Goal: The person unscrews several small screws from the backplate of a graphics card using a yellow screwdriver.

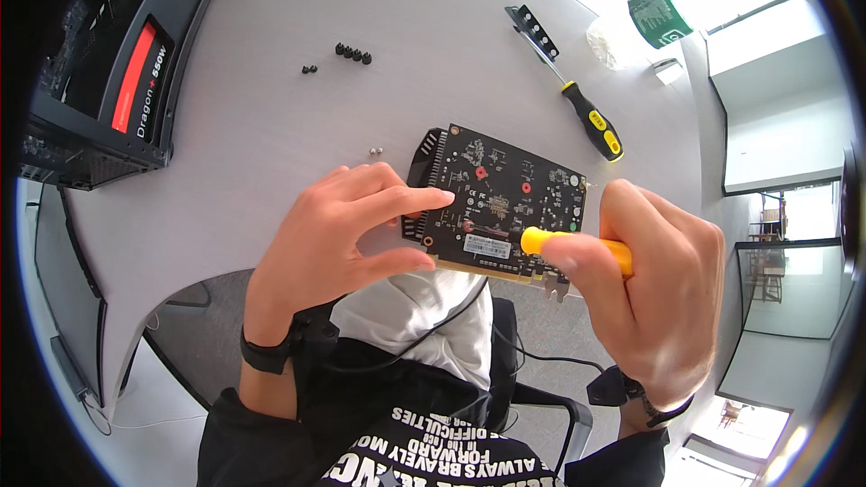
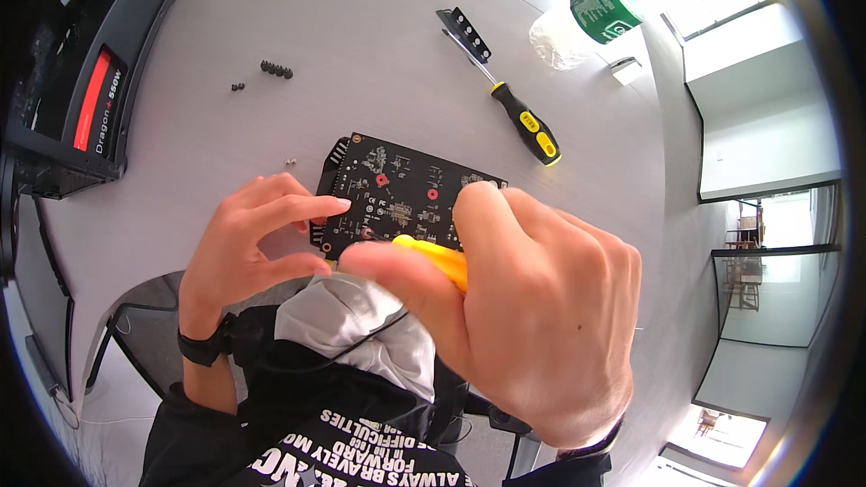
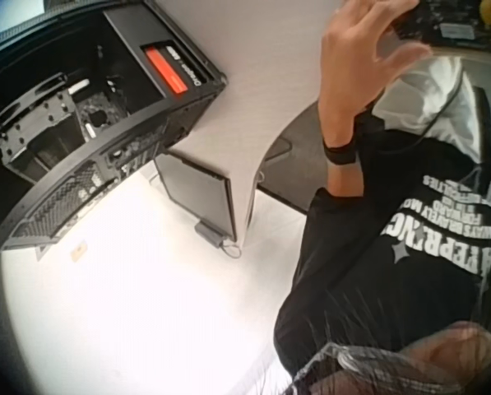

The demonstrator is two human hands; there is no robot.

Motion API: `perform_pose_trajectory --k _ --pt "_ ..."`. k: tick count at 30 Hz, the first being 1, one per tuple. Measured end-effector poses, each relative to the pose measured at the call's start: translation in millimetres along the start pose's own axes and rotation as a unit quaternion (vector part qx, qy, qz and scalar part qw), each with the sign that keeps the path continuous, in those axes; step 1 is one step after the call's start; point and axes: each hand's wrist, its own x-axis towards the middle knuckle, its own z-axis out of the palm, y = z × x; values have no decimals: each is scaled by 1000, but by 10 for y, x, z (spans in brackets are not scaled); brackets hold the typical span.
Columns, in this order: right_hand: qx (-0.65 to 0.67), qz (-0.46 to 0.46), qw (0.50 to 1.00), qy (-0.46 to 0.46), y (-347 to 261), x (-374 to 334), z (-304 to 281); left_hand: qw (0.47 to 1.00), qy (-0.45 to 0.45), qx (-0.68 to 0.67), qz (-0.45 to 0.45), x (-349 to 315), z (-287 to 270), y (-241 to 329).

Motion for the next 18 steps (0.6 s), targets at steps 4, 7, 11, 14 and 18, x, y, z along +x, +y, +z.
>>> perform_pose_trajectory --k 4,7,11,14,18 --pt "33 -6 999 -6 4 7 16 1000 1 -3 0 19 7 0" --pt "88 -70 994 -12 27 23 42 1000 1 -8 0 10 9 -12" --pt "189 -84 978 -14 47 36 111 1000 0 3 0 10 -10 -18" --pt "167 -93 982 -4 75 68 137 1000 -6 -3 -7 12 -6 12" --pt "92 -115 989 24 67 75 42 1000 -7 -20 -8 23 -3 10"
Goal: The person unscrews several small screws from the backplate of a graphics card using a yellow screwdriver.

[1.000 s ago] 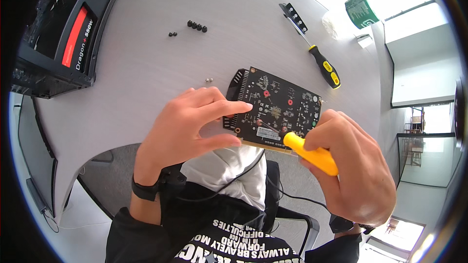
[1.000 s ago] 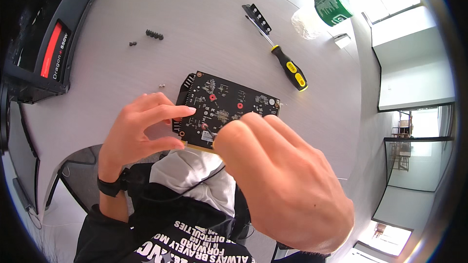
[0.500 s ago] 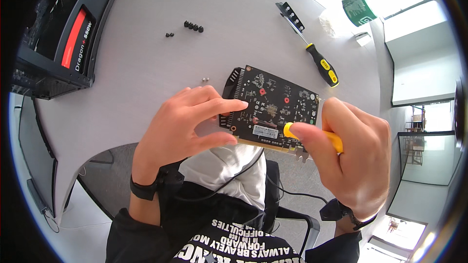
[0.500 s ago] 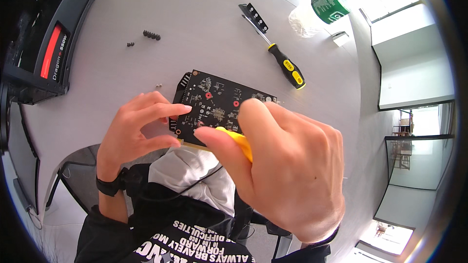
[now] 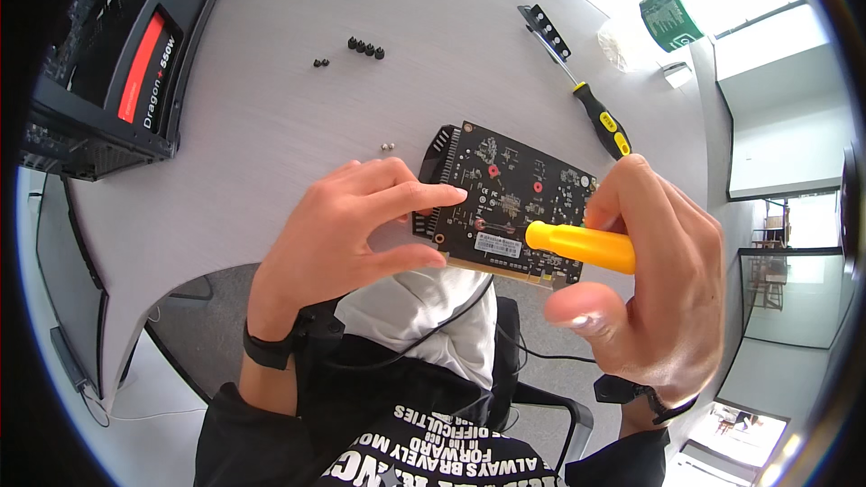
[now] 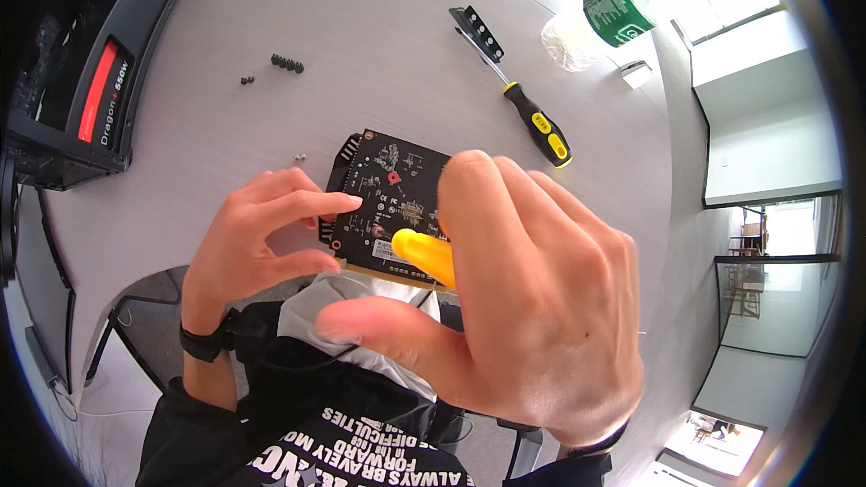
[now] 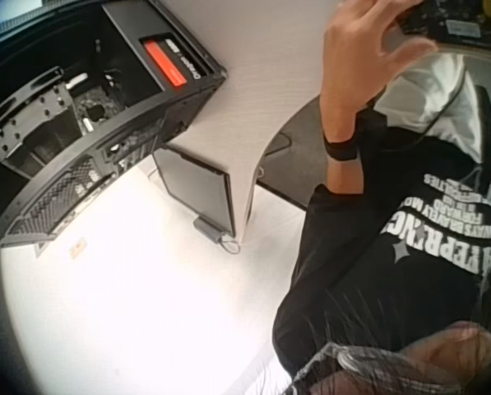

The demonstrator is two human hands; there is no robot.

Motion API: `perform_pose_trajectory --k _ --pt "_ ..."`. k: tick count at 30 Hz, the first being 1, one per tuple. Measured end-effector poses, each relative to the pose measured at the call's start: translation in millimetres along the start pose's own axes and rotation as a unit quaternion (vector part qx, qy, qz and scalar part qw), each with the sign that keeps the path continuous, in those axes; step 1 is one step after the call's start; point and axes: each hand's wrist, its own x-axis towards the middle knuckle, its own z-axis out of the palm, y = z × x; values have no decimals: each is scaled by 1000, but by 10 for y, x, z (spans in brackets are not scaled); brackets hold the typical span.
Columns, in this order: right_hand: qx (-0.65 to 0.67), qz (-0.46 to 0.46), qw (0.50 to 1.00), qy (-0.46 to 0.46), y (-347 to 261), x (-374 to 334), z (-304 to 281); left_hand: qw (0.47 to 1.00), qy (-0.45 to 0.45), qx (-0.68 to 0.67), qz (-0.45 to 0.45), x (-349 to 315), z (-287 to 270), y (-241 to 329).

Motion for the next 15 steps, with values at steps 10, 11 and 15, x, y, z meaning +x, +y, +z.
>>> perform_pose_trajectory --k 10,11,15 --pt "15 -15 996 -90 1 -9 -64 1000 5 10 3 -8 5 -15" --pt "50 -15 995 -83 17 -30 -38 1000 10 -2 8 -12 13 -35" --pt "50 -49 997 -41 88 -80 22 1000 8 -5 9 16 8 -13"
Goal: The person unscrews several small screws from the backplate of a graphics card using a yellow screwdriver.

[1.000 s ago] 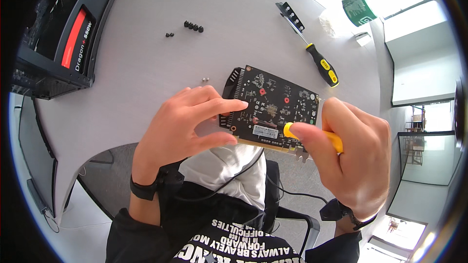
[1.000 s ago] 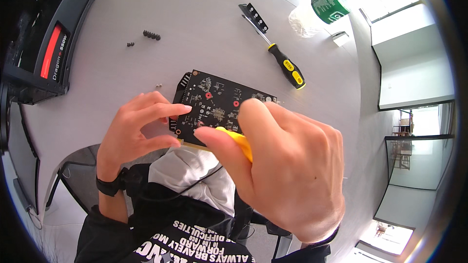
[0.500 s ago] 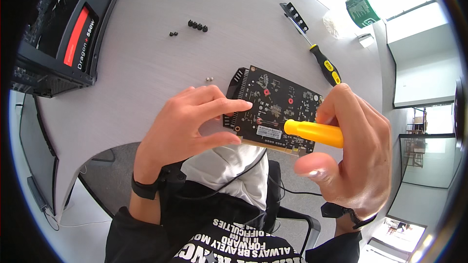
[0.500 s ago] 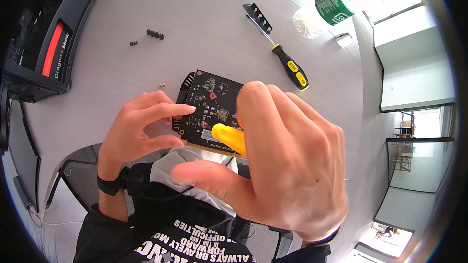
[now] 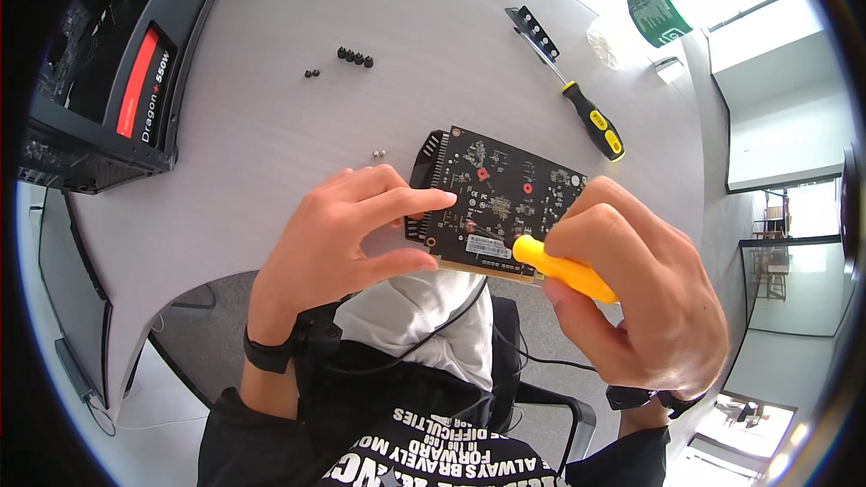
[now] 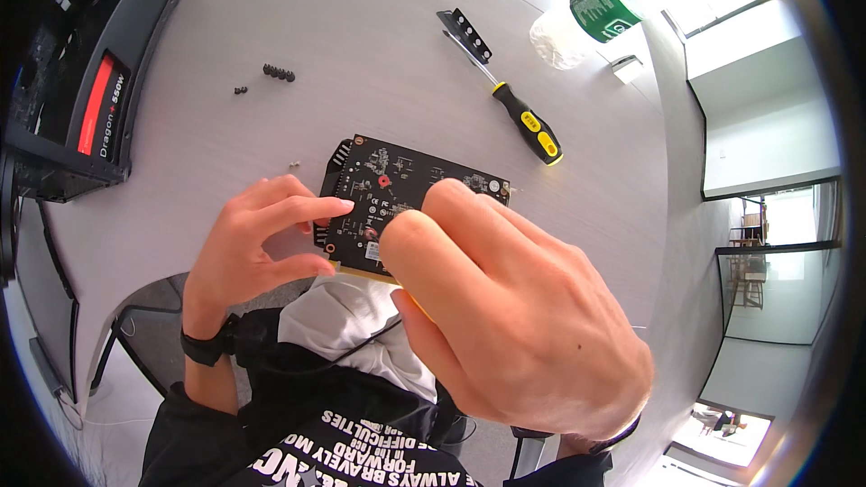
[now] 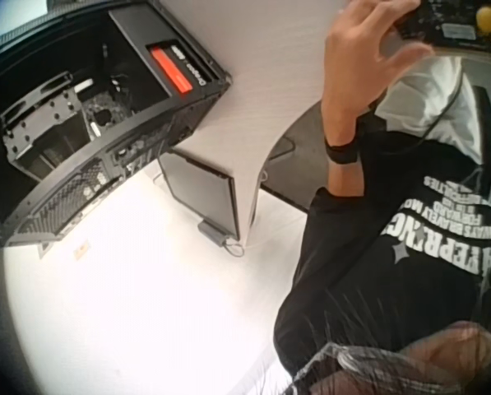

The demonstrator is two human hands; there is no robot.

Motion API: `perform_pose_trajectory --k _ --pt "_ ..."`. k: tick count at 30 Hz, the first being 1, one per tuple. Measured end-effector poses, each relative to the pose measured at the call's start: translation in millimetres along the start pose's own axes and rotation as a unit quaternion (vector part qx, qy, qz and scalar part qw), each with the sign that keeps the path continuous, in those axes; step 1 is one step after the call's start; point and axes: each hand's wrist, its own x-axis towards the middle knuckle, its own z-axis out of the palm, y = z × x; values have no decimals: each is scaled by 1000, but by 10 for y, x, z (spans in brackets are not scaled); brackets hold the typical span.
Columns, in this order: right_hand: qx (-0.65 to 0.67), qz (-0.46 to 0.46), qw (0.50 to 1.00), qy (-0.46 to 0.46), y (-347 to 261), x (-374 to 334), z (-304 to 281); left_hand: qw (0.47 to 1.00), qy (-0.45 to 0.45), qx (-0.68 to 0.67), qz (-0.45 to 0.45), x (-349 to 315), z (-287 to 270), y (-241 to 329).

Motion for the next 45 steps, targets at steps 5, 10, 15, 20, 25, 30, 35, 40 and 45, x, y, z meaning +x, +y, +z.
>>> perform_pose_trajectory --k 5,10,15,20,25,30,35,40,45 --pt "-12 28 999 13 -35 59 -16 1000 -9 10 -4 -13 -17 -2" --pt "-16 63 997 44 -32 58 32 1000 1 13 8 -20 -10 -6" --pt "5 45 996 73 9 5 42 1000 -14 9 -15 -17 -17 31" --pt "56 50 995 64 23 -32 54 1000 -3 15 -3 -13 -19 22" --pt "119 26 989 87 78 -26 133 1000 -6 10 -5 -21 -4 8" --pt "-6 136 988 73 -63 -59 24 1000 -7 11 1 -1 -16 23" --pt "22 129 989 67 -79 -70 61 1000 -5 12 3 -8 -11 16" --pt "3 115 989 90 11 -141 99 1000 -13 21 1 -4 -32 30" --pt "56 172 967 179 58 -286 122 998 -21 -41 -51 -10 -8 61"
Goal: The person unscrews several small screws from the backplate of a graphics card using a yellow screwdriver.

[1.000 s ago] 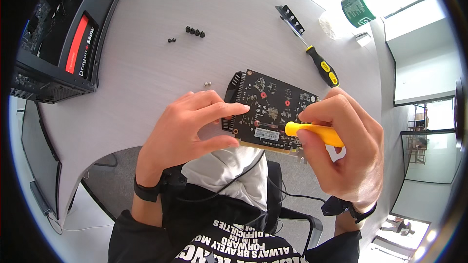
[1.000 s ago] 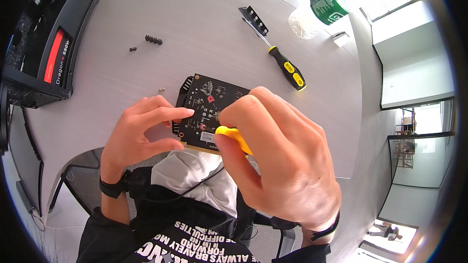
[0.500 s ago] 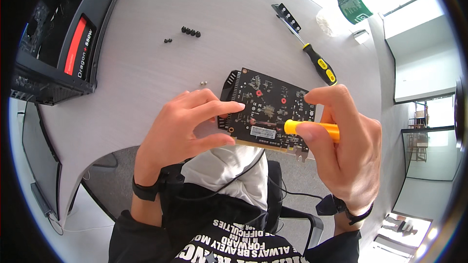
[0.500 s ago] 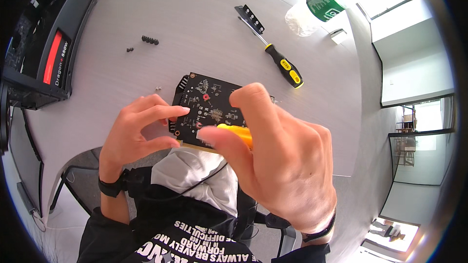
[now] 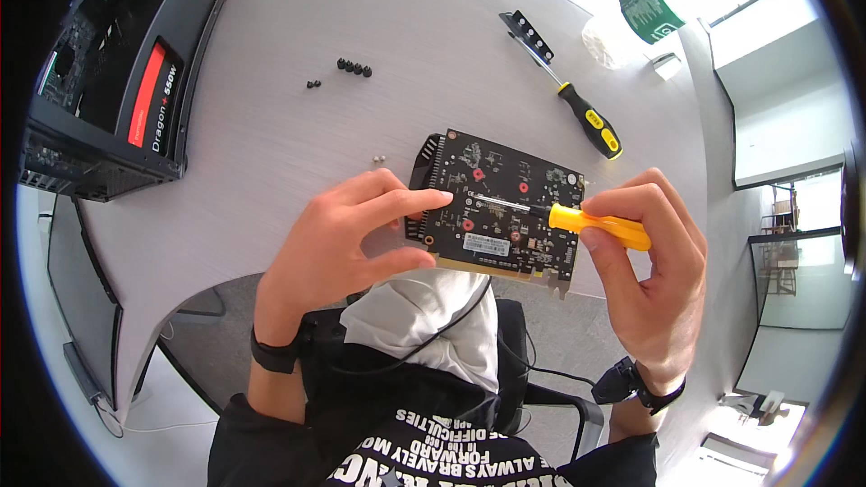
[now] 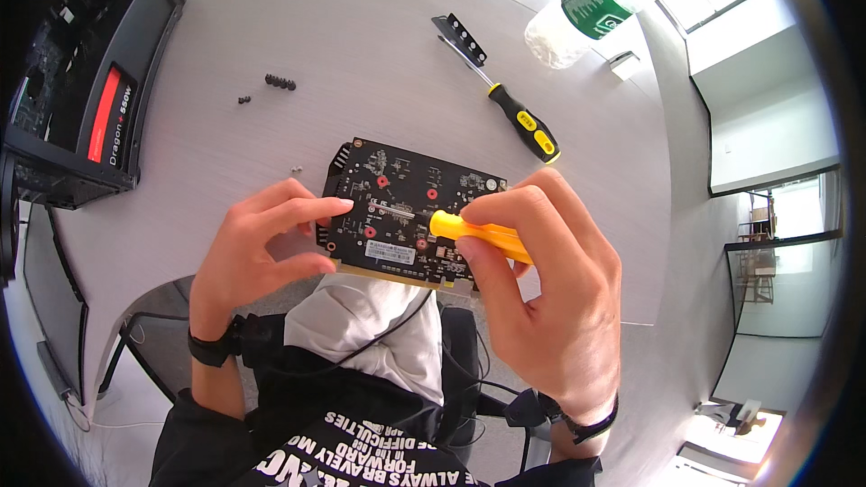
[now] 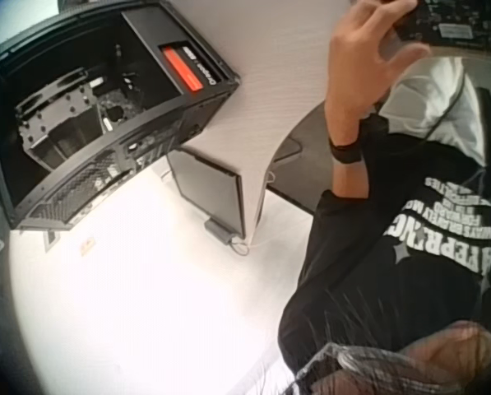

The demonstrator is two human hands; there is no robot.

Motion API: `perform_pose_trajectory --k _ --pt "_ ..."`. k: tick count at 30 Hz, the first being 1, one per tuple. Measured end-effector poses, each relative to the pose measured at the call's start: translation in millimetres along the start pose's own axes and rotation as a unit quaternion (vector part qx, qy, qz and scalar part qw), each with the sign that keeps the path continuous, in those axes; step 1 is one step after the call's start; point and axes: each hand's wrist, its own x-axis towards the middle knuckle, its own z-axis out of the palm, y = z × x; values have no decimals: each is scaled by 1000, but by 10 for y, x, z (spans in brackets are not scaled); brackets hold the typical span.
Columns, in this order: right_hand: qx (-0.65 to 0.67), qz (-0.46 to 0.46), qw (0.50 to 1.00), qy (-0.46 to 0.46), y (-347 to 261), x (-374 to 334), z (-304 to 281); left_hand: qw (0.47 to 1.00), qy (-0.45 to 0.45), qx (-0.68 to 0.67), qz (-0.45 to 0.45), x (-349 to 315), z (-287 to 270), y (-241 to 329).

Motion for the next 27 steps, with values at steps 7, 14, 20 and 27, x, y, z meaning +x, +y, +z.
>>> perform_pose_trajectory --k 7,14,20,27 --pt "9 38 999 12 299 -305 -97 996 80 42 2 -99 -54 65" --pt "38 84 995 30 486 -416 -183 975 126 -156 -92 -488 -404 -97" --pt "46 86 995 19 558 -401 -124 975 -138 -154 -82 -532 -443 229" --pt "59 78 995 20 595 -459 -111 908 -306 24 -284 -542 292 -1"
